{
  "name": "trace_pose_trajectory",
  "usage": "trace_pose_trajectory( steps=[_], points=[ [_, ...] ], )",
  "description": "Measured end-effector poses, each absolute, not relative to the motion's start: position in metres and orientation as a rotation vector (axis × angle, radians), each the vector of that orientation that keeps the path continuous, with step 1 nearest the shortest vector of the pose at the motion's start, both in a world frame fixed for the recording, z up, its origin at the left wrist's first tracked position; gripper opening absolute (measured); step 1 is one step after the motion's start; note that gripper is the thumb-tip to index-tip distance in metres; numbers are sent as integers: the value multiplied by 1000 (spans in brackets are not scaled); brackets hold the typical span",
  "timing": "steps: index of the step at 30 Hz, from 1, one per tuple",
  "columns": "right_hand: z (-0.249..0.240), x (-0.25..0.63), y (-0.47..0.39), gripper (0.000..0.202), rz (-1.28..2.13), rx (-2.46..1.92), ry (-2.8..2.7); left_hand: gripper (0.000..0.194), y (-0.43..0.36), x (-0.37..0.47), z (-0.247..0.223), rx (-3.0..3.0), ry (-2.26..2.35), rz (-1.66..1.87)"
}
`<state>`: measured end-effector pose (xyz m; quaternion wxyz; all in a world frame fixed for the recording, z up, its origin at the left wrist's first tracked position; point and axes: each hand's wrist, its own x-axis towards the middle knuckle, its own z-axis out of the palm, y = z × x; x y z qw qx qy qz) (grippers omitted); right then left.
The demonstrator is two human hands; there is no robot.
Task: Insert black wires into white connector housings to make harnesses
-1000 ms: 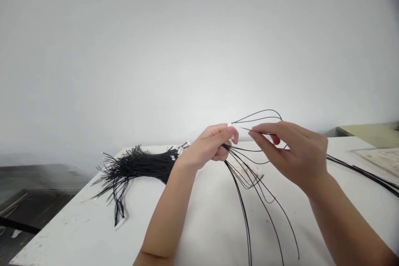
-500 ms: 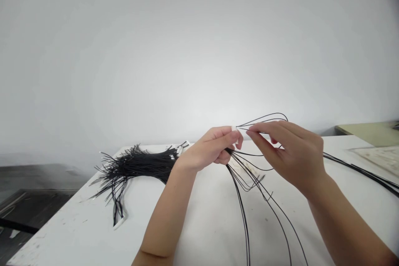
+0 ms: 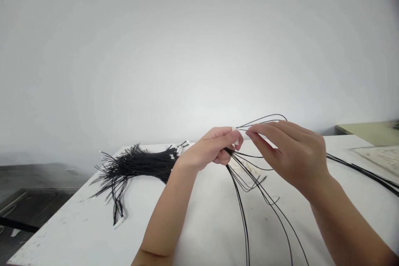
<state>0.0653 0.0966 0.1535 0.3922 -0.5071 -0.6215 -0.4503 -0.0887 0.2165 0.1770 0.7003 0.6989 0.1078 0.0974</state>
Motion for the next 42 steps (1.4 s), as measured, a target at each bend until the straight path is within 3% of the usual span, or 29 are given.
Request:
trace_pose_trajectory(
  steps=[6, 16, 35, 42],
  points=[
    [155, 66, 95, 9, -1086, -1296, -1646, 34, 218, -90, 179, 1567, 277, 181],
    [156, 61, 95, 15, -1365, -1382, -1631, 34, 216, -87, 174, 1701, 288, 246],
    [155, 53, 99, 16, -1197, -1344, -1671, 32, 228, -86, 170, 1525, 101, 22],
    [155, 61, 98, 14, -1103, -1336, -1676, 33, 224, -89, 172, 1525, 164, 114]
  ],
)
